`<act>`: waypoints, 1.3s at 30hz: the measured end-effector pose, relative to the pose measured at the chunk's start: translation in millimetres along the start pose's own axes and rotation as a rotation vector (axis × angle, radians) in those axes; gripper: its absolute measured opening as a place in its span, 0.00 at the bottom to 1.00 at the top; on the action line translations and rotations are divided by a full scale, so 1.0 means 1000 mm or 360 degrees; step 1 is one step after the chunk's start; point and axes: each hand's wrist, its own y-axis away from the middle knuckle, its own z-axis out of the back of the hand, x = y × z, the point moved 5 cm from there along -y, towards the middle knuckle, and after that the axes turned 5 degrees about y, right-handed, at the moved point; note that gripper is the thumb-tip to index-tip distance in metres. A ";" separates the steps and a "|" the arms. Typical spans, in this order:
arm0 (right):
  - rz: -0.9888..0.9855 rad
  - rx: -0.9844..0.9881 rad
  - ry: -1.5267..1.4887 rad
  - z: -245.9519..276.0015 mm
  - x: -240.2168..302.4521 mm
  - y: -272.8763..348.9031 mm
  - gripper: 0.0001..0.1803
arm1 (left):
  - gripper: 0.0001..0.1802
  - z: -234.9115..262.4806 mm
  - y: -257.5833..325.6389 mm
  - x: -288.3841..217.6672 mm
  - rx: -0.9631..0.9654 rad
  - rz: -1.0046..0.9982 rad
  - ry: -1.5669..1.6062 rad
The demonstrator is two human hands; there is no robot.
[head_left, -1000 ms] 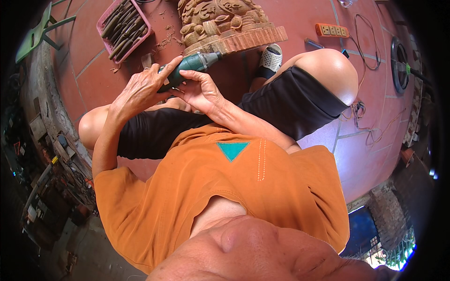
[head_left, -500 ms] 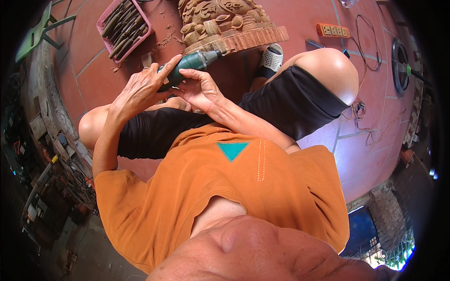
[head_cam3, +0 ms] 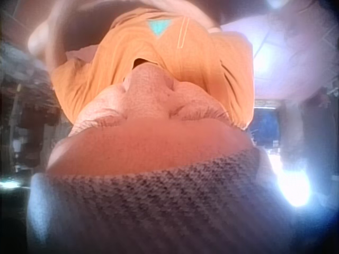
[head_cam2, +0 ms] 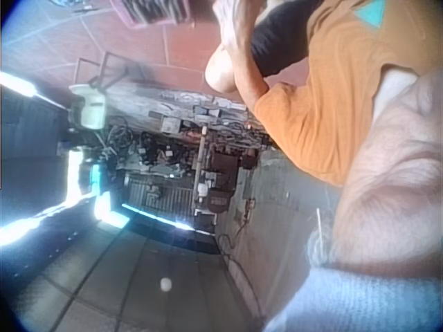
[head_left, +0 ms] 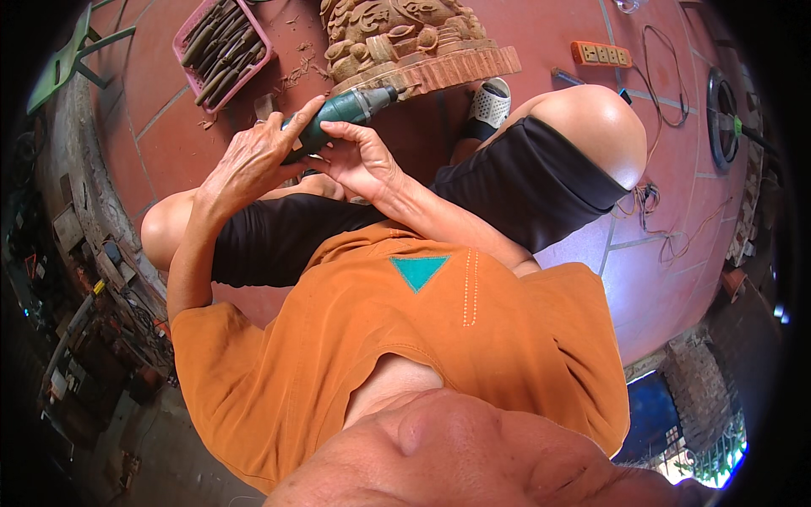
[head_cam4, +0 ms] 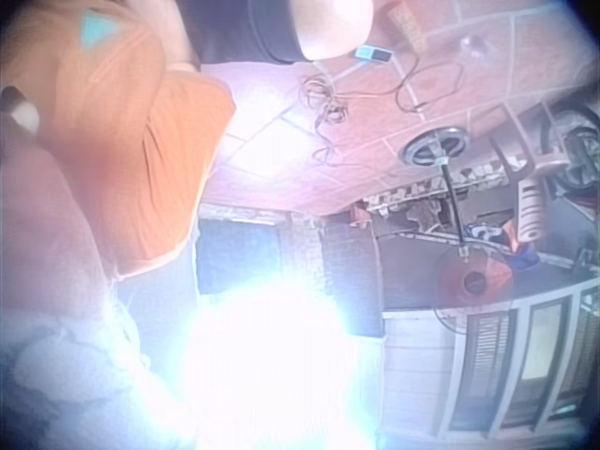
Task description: The person uses a rotary carving tool to shape and detail a wooden sculpture of a figure. The person holds the tool with both hands and works on the base and lower sections of the sculpture while sitting on the floor.
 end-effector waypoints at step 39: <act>0.0008 0.0062 0.0034 -0.002 0.004 -0.006 0.11 | 0.55 0.000 0.002 0.004 -0.0049 0.0008 0.0006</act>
